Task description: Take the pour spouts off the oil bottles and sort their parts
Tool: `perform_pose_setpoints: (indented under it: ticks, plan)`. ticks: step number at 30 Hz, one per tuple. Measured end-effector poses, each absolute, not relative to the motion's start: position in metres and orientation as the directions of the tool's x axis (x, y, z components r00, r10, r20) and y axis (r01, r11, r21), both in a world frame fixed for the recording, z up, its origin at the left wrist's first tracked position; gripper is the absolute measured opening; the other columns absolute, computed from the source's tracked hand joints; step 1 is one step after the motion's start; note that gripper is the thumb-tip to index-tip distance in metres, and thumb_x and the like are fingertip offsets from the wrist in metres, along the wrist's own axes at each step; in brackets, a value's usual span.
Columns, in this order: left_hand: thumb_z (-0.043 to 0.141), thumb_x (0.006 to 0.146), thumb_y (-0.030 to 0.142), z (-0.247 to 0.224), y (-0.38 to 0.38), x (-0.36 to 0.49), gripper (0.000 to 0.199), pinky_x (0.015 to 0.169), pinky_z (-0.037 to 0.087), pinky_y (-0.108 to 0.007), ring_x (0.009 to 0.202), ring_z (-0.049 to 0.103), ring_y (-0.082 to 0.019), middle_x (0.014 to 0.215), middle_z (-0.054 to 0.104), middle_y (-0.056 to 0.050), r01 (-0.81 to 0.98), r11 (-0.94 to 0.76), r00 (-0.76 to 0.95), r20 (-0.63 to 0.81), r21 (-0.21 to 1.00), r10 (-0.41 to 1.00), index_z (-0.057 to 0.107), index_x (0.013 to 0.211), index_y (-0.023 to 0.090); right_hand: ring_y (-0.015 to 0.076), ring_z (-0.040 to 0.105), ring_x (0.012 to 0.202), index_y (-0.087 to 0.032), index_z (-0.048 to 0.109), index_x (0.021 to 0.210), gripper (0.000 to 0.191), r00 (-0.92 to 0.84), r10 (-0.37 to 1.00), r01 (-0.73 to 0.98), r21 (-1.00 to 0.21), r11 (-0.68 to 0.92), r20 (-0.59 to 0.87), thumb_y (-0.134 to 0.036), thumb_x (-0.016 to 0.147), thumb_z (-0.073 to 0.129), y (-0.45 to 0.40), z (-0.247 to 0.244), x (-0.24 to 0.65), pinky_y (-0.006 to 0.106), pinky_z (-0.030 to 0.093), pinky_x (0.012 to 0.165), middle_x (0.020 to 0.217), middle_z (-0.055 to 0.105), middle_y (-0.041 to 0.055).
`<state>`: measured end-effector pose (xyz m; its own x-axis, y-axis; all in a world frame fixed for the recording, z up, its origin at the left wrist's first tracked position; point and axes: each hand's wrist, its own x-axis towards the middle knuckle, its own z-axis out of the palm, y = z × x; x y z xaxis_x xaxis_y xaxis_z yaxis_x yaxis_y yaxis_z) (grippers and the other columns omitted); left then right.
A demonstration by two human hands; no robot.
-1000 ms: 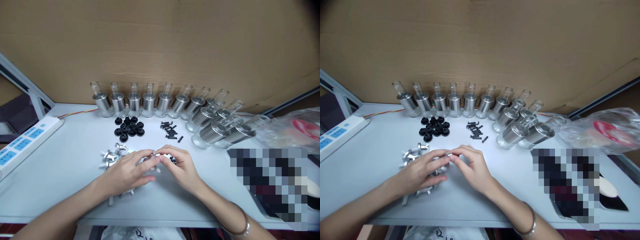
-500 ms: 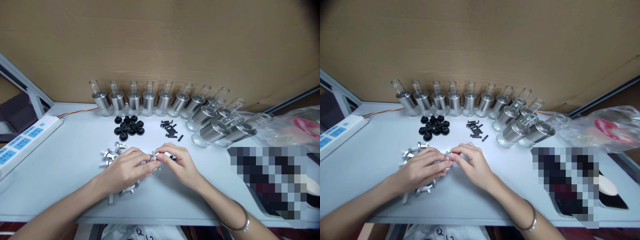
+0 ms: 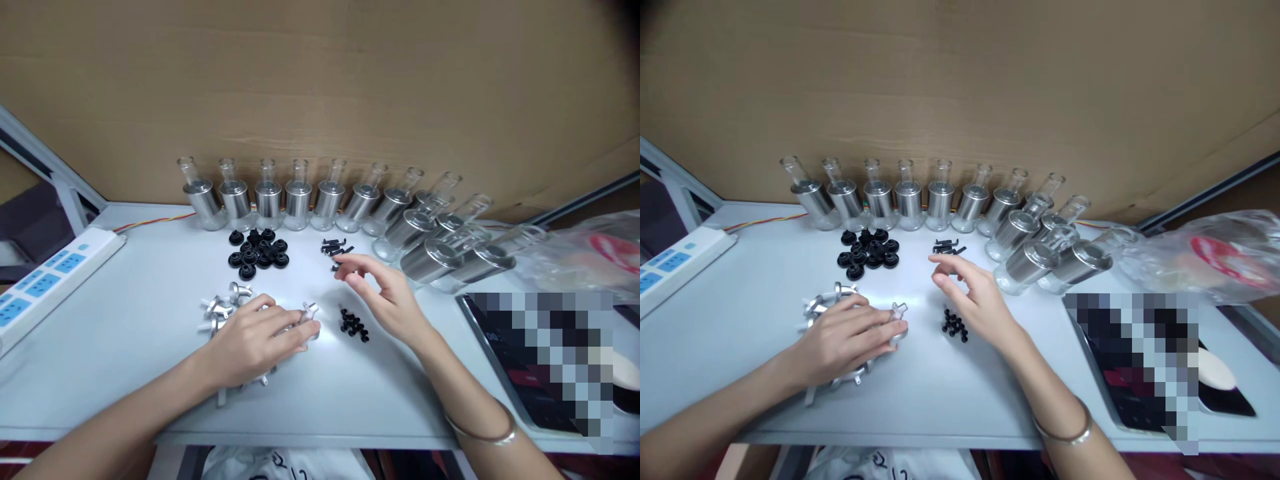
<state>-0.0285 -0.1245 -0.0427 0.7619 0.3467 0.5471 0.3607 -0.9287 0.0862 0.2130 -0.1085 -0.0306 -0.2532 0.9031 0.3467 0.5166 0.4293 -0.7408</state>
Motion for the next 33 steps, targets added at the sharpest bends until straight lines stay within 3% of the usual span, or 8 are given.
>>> perform_pose_setpoints:
  ticks: [5, 9, 14, 26, 33]
  plan:
    - [0.047, 0.095, 0.021, -0.042, -0.123, -0.027, 0.017, 0.069, 0.046, -0.026, 0.077, 0.065, -0.012, 0.090, 0.072, -0.004, 0.369, -0.928, 0.758, 0.561, 0.051, 0.332, 0.058, 0.106, 0.014, 0.0168, 0.061, 0.081, -0.018, 0.069, 0.086, 0.017, -0.449, 0.881, 0.644, -0.629, 0.435, 0.150, -0.031, 0.088, 0.057, -0.095, -0.035, 0.233, 0.028, 0.046, 0.073, 0.087, 0.068, 0.0061]
    - [0.047, 0.095, 0.020, -0.041, -0.122, -0.027, 0.017, 0.066, 0.048, -0.025, 0.074, 0.064, -0.011, 0.089, 0.071, -0.004, 0.371, -0.928, 0.751, 0.577, 0.032, 0.320, 0.059, 0.105, 0.013, 0.0143, 0.061, 0.072, -0.018, 0.070, 0.081, 0.016, -0.496, 0.868, 0.665, -0.641, 0.384, 0.004, -0.030, 0.085, 0.061, -0.092, -0.040, 0.240, 0.026, 0.046, 0.069, 0.080, 0.067, 0.0046]
    - [0.048, 0.095, 0.021, -0.041, -0.122, -0.027, 0.017, 0.067, 0.049, -0.025, 0.075, 0.065, -0.012, 0.091, 0.072, -0.005, 0.381, -0.925, 0.757, 0.572, 0.006, 0.316, 0.058, 0.106, 0.013, 0.0147, 0.063, 0.075, -0.018, 0.072, 0.084, 0.014, -0.522, 0.849, 0.656, -0.676, 0.336, -0.084, -0.027, 0.084, 0.062, -0.095, -0.040, 0.239, 0.026, 0.047, 0.071, 0.082, 0.070, 0.0038]
    - [0.050, 0.094, 0.021, -0.041, -0.123, -0.028, 0.017, 0.068, 0.050, -0.025, 0.075, 0.066, -0.012, 0.090, 0.072, -0.006, 0.376, -0.927, 0.754, 0.579, 0.006, 0.310, 0.059, 0.106, 0.013, 0.0159, 0.063, 0.077, -0.018, 0.070, 0.086, 0.012, -0.469, 0.880, 0.733, -0.589, 0.341, -0.073, -0.017, 0.084, 0.058, -0.098, -0.045, 0.229, 0.027, 0.047, 0.073, 0.085, 0.070, 0.0042]
    - [0.050, 0.094, 0.021, -0.041, -0.123, -0.028, 0.017, 0.069, 0.050, -0.025, 0.076, 0.066, -0.012, 0.091, 0.073, -0.005, 0.382, -0.924, 0.755, 0.574, 0.008, 0.317, 0.059, 0.106, 0.013, 0.0179, 0.064, 0.084, -0.016, 0.068, 0.094, 0.025, -0.467, 0.884, 0.753, -0.533, 0.387, -0.018, -0.015, 0.090, 0.044, -0.099, -0.045, 0.226, 0.030, 0.048, 0.078, 0.092, 0.070, 0.0067]
